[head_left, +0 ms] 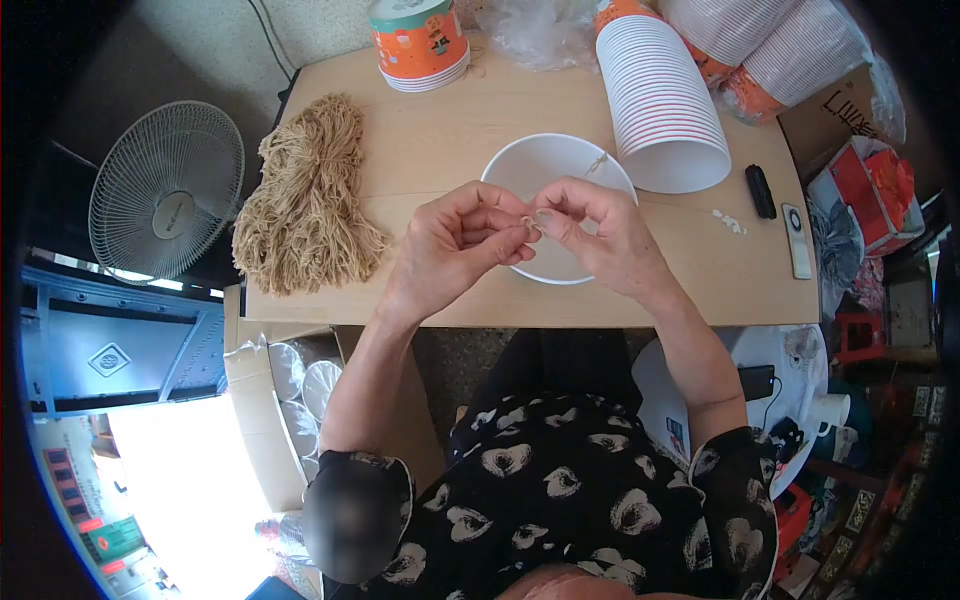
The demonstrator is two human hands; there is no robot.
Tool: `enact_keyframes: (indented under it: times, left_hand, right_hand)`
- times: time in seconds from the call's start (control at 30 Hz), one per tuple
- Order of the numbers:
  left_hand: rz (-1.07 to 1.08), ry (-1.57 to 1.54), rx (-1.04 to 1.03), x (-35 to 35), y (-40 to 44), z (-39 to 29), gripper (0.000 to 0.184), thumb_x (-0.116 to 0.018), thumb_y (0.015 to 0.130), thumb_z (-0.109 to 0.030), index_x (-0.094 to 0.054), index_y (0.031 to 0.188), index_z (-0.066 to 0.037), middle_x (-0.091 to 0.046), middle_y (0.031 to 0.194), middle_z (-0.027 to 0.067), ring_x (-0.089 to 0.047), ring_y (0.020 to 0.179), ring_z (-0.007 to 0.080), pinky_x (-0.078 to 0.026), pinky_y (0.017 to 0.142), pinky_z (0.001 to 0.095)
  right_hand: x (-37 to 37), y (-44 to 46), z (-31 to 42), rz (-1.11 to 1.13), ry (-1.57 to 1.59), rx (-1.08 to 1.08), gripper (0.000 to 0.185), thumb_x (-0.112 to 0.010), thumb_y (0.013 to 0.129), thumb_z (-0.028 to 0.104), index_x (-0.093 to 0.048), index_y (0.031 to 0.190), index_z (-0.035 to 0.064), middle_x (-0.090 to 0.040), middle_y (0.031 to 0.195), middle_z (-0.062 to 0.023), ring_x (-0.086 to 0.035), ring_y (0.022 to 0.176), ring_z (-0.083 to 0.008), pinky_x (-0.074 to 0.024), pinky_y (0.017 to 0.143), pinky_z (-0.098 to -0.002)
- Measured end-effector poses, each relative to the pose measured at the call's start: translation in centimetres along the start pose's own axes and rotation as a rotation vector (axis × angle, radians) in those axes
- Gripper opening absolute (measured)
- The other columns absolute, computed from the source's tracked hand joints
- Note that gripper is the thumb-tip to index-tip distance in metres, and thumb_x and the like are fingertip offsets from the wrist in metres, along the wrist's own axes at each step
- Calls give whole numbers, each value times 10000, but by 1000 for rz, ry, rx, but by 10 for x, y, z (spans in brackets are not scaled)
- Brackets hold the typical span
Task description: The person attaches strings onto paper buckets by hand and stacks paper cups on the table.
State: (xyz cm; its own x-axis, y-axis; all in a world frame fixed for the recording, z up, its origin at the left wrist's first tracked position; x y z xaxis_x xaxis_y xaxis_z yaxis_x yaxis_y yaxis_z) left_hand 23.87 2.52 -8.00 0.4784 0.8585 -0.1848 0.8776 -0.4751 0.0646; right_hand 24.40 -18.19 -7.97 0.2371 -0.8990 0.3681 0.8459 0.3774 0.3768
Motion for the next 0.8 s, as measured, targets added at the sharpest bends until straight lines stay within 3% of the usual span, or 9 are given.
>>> enact_keyframes:
  times: [0.03,0.1,0.4,0.57,0.67,0.8]
  left_hand:
    - [-10,-11,6,0,0,0,216,-639,960,18,-579,1167,32,-731,1007,133,-724,882,156,-600,796,264]
    - [-10,9,16,-1,-2,-3,257,-625,954,31,-558,1202,27,-732,1022,138,-721,878,151,-597,790,264]
    - [-17,127,5,-2,-3,-6,401,-555,897,82,-514,1290,16,-736,1075,127,-683,808,103,-561,739,234]
    - [-6,144,-3,-3,-2,-5,440,-528,885,102,-508,1316,17,-738,1077,126,-663,792,82,-560,743,231]
    - [-24,139,-20,-5,0,-1,387,-597,900,60,-562,1283,25,-739,1026,99,-634,730,59,-538,679,214]
    - [-122,363,-93,-6,1,6,204,-719,898,-46,-701,1097,0,-719,926,28,-567,628,24,-468,565,198]
  right_hand:
    - [0,-1,5,-1,0,-1,99,-625,979,106,-655,968,12,-669,806,-21,-575,685,-52,-416,592,-205]
    - [0,-3,14,54,156,-293,101,-613,983,93,-625,939,3,-652,789,-9,-560,681,-38,-402,577,-200]
    - [1,-2,5,-32,122,-143,91,-612,974,66,-620,930,-13,-624,775,15,-514,671,-15,-406,572,-210]
    - [3,-3,15,-76,153,-195,88,-612,972,61,-634,940,-19,-623,784,23,-506,675,-15,-417,588,-205]
    - [3,-4,15,-72,126,-203,89,-623,968,63,-642,951,-23,-615,778,29,-507,680,-12,-412,588,-199]
    - [-1,-4,16,-98,170,-122,88,-672,933,58,-651,962,-22,-580,749,46,-450,640,-8,-368,554,-207]
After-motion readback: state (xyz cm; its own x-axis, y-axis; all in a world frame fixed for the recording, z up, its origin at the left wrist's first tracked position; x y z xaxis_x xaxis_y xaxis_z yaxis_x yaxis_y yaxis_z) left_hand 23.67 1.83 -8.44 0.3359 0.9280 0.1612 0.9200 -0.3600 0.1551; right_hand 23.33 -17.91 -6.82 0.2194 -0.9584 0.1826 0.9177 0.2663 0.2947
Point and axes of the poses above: each hand's wrist, its own y-axis towards the middle knuckle, its own x-axis out of the back of the hand, z = x × y, the point moved 1 cm from there along y, towards the middle knuckle
